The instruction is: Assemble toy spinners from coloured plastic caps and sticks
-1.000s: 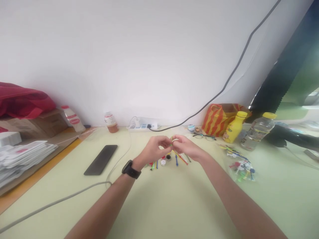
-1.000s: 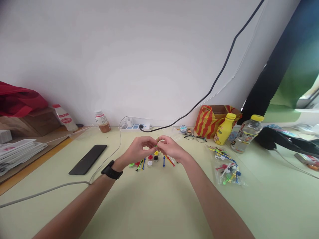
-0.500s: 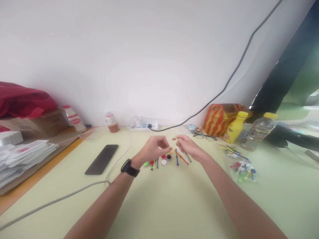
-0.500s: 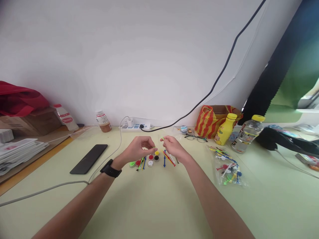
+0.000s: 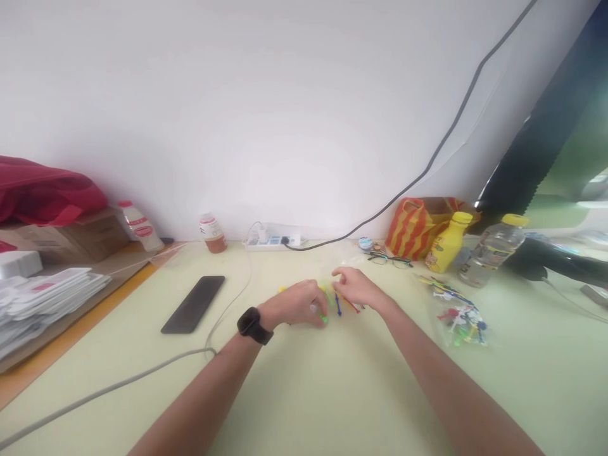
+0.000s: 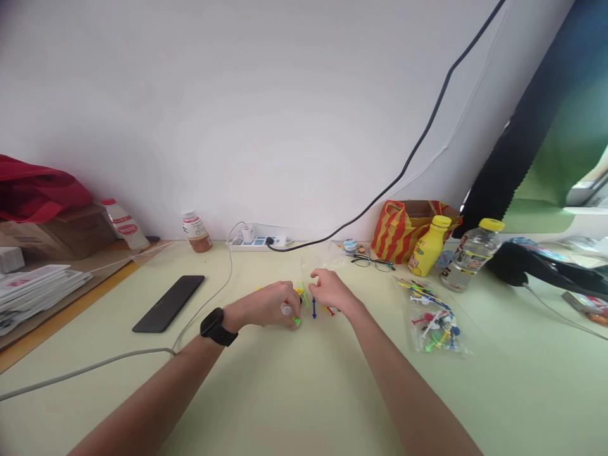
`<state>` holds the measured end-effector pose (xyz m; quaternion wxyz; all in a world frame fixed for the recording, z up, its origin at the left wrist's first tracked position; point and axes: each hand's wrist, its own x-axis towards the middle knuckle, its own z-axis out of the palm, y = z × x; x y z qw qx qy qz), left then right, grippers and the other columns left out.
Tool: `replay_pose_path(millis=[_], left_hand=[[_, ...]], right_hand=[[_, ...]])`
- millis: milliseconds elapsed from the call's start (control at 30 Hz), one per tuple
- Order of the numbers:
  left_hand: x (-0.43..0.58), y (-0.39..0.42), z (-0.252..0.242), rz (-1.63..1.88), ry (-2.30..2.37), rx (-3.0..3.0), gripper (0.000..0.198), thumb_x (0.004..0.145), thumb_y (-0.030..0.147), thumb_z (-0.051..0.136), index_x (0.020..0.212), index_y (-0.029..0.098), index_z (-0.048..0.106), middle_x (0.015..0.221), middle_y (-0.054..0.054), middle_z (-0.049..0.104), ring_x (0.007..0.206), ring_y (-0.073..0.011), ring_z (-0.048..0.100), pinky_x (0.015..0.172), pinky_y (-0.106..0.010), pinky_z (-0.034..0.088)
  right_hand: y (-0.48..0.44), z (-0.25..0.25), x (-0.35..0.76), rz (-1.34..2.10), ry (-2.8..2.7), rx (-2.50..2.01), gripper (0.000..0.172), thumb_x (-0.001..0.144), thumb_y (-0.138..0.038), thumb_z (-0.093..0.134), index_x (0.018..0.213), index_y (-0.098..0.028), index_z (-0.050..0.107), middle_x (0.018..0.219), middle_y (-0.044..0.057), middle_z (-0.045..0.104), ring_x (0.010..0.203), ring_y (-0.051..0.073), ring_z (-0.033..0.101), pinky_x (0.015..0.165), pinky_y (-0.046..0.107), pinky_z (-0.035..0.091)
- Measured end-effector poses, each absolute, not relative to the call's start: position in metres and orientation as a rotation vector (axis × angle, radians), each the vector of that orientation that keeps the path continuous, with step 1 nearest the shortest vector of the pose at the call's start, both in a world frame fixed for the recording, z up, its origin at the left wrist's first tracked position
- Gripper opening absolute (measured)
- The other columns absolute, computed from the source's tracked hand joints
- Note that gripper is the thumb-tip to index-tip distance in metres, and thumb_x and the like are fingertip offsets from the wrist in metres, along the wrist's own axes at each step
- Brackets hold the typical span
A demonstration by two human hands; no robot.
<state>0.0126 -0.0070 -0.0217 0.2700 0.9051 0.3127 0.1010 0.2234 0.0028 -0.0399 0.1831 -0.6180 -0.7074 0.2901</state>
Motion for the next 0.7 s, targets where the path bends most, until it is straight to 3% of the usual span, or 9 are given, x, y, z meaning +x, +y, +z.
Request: replay_pose_path(millis=[133,300,367,533,700], left_hand=[[0.009,-0.004,-0.023,0.342,0.86,2.496,0.019,0.069,0.027,0.082,0.088,0.026,0.079,0.089,-0.004,0.072,0.097,-0.0261,0.062,0.074,-0.03,0.049],[0.007,-0.001,-0.025,0.447,0.909,2.537,0.047,0.071,0.036,0.084,0.116,0.026,0.074,0.121,-0.008,0.069,0.112,-0.0295,0.061,0.091,-0.036,0.051],[0.007,0.0,-0.027,0.444,0.924,2.534,0.05,0.073,0.039,0.084,0.119,0.025,0.073,0.124,-0.009,0.068,0.114,-0.0299,0.062,0.093,-0.037,0.051],[0.006,0.001,-0.03,0.403,0.88,2.532,0.034,0.078,0.039,0.078,0.109,0.024,0.077,0.112,-0.009,0.072,0.105,-0.0288,0.066,0.084,-0.034,0.052],[0.007,-0.001,-0.026,0.374,0.91,2.504,0.041,0.08,0.039,0.075,0.12,0.028,0.073,0.108,-0.005,0.072,0.098,-0.0254,0.066,0.081,-0.032,0.05]], right_hand=[[0.008,-0.038,0.237,0.684,-1.972,-1.878,0.024,0.091,-0.033,0.06,0.109,-0.018,0.065,0.109,0.01,0.071,0.093,0.021,0.066,0.073,0.027,0.044],[0.005,-0.045,0.244,0.614,-1.978,-2.023,0.023,0.089,-0.04,0.064,0.098,-0.019,0.063,0.11,0.013,0.07,0.094,0.026,0.065,0.066,0.03,0.04],[0.003,-0.048,0.241,0.623,-2.001,-2.036,0.025,0.089,-0.044,0.064,0.096,-0.02,0.062,0.108,0.013,0.07,0.092,0.026,0.066,0.064,0.03,0.038],[0.0,-0.052,0.229,0.653,-2.062,-1.97,0.027,0.091,-0.041,0.063,0.108,-0.021,0.059,0.116,0.013,0.069,0.097,0.026,0.066,0.067,0.03,0.04],[-0.003,-0.057,0.215,0.597,-2.084,-1.841,0.031,0.094,-0.034,0.059,0.12,-0.021,0.053,0.119,0.013,0.066,0.104,0.026,0.064,0.073,0.03,0.04]])
